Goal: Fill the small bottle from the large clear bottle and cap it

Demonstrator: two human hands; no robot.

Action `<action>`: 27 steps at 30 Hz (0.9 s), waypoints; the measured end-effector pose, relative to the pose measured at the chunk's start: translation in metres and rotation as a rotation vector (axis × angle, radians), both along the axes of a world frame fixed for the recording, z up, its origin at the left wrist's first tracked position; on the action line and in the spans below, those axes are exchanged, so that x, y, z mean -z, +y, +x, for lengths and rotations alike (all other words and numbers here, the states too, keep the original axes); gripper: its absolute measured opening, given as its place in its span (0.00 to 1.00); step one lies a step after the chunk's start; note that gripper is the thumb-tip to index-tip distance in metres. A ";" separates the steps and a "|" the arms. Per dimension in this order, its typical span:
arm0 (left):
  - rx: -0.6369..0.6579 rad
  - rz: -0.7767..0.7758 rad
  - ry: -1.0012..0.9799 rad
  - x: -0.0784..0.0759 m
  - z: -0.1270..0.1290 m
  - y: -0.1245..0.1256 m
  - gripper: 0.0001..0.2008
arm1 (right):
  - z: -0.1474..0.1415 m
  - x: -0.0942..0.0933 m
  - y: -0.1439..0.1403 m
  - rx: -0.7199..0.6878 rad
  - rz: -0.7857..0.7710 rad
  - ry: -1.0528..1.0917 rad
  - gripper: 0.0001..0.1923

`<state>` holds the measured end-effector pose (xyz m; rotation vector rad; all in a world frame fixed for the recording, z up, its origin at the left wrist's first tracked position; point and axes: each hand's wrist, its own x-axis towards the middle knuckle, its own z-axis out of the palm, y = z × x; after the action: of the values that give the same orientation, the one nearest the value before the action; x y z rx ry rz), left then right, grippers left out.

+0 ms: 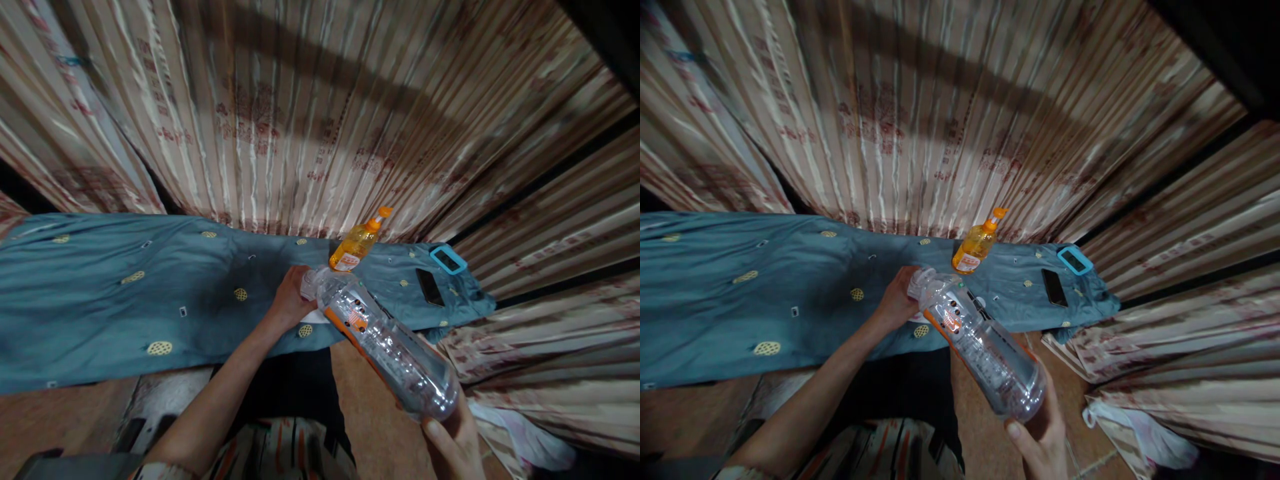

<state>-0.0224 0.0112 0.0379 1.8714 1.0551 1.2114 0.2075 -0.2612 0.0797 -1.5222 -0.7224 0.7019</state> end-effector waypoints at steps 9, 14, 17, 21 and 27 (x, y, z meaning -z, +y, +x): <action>-0.005 -0.004 0.020 0.002 0.000 0.001 0.27 | -0.007 -0.005 0.000 0.022 -0.008 0.029 0.49; -0.005 0.006 0.011 0.002 0.001 0.002 0.26 | -0.013 -0.010 0.001 0.019 0.002 0.042 0.47; -0.010 0.016 0.016 0.004 0.001 0.002 0.25 | -0.016 -0.013 0.002 0.036 0.015 0.071 0.47; -0.023 0.026 0.018 0.004 0.001 0.002 0.25 | -0.017 -0.012 0.002 0.047 0.007 0.072 0.50; -0.031 0.019 0.023 0.000 0.002 0.001 0.24 | -0.020 -0.014 0.005 0.055 0.019 0.064 0.50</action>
<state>-0.0209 0.0121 0.0377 1.8938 1.0925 1.2240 0.1876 -0.2566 0.0935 -1.4903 -0.6353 0.6972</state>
